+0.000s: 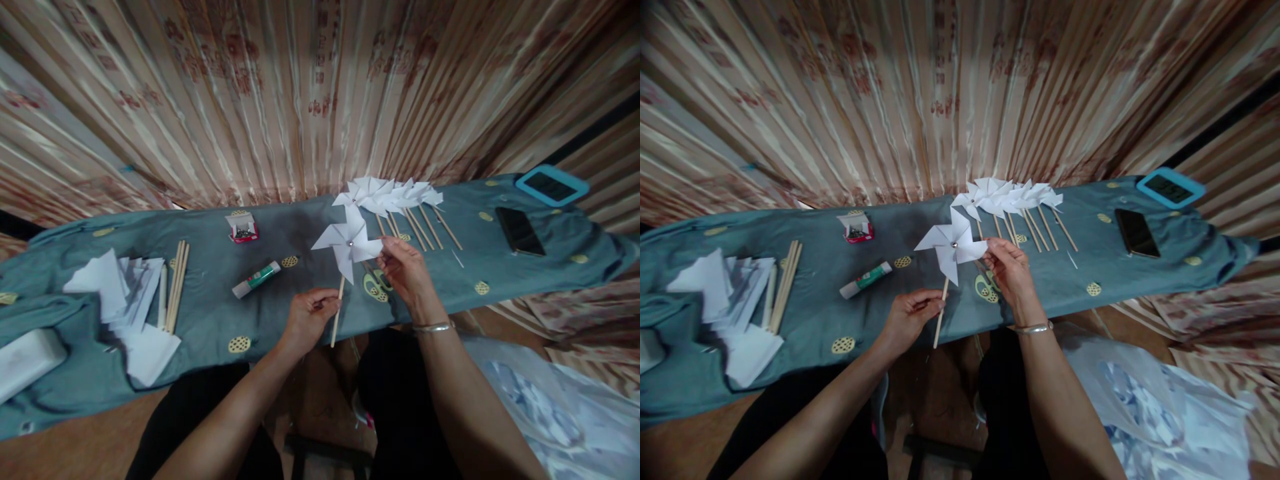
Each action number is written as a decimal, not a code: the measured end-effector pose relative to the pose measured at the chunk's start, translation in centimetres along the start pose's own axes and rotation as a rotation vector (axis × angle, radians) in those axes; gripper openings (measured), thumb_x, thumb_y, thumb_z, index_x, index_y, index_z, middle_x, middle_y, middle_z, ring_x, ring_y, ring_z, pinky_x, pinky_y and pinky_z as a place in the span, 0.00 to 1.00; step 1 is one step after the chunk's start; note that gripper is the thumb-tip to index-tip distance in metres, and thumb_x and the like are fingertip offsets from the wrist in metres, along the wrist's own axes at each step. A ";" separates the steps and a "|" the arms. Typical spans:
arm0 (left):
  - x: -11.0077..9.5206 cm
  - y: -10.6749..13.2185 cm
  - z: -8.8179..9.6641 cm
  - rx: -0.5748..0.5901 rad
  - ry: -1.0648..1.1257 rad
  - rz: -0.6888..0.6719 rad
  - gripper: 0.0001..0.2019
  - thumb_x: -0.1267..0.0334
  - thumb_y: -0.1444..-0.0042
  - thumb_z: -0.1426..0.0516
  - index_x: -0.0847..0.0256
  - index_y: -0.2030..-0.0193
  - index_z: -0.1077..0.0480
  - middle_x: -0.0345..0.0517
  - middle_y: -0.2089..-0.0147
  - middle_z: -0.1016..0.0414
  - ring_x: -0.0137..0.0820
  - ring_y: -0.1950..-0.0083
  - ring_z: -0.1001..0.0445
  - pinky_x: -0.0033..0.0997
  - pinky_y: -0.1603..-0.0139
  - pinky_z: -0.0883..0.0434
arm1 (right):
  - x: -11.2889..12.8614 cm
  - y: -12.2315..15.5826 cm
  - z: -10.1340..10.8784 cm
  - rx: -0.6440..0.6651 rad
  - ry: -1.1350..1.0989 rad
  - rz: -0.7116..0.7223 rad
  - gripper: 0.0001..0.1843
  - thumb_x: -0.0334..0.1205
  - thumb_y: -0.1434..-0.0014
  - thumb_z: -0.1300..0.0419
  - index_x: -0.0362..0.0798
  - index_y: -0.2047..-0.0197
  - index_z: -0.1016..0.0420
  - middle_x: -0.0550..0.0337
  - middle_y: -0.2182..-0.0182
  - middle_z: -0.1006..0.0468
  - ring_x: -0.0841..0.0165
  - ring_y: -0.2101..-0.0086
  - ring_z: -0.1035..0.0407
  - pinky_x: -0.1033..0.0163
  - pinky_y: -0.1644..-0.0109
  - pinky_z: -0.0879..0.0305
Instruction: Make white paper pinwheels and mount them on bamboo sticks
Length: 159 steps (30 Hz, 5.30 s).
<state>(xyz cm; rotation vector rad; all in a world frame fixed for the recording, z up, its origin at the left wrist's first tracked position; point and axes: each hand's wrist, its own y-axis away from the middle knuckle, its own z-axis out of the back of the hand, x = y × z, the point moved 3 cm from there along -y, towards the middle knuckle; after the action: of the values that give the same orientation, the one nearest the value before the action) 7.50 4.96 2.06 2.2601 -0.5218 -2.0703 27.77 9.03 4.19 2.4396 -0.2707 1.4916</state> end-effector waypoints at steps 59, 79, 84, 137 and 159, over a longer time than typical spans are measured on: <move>-0.7 -0.4 0.9 -0.045 0.050 0.018 0.09 0.64 0.61 0.36 0.62 0.69 0.19 0.42 0.72 0.22 0.27 0.71 0.28 0.24 0.67 0.31 | -3.7 3.3 -3.7 0.327 0.178 -0.191 0.14 0.49 0.59 0.26 0.49 0.74 0.19 0.63 0.77 0.20 0.75 0.75 0.32 0.67 0.67 0.37; -0.3 0.1 0.6 -0.026 0.069 0.038 0.07 0.64 0.61 0.35 0.61 0.72 0.20 0.41 0.74 0.24 0.26 0.73 0.30 0.25 0.68 0.32 | -1.4 0.0 -1.0 0.023 0.015 -0.084 0.19 0.47 0.62 0.25 0.51 0.65 0.19 0.66 0.72 0.20 0.75 0.73 0.29 0.70 0.69 0.33; -0.3 0.5 0.4 0.010 0.056 0.056 0.06 0.65 0.58 0.36 0.61 0.71 0.20 0.42 0.73 0.23 0.26 0.73 0.29 0.25 0.69 0.32 | -0.9 -0.4 -0.7 0.056 0.067 -0.044 0.18 0.46 0.58 0.27 0.53 0.63 0.20 0.65 0.71 0.20 0.75 0.73 0.30 0.69 0.70 0.34; -0.4 -0.3 1.4 -0.075 0.076 0.037 0.06 0.67 0.58 0.35 0.62 0.69 0.19 0.42 0.71 0.20 0.28 0.70 0.26 0.26 0.65 0.28 | -2.1 0.9 -1.3 0.105 0.163 -0.093 0.12 0.45 0.63 0.25 0.51 0.76 0.20 0.64 0.79 0.22 0.74 0.78 0.34 0.66 0.72 0.37; -0.5 -0.4 1.3 -0.045 0.083 -0.012 0.07 0.64 0.59 0.36 0.61 0.71 0.20 0.41 0.72 0.23 0.28 0.71 0.29 0.26 0.67 0.31 | -3.1 3.2 -3.7 0.218 0.216 -0.182 0.17 0.51 0.65 0.24 0.49 0.76 0.19 0.63 0.78 0.21 0.74 0.76 0.33 0.67 0.69 0.39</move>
<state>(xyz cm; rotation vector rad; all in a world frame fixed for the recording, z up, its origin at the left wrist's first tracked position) 6.33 5.71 2.28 2.3172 -0.4537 -1.9625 22.32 7.25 3.45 2.3565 0.1616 1.7605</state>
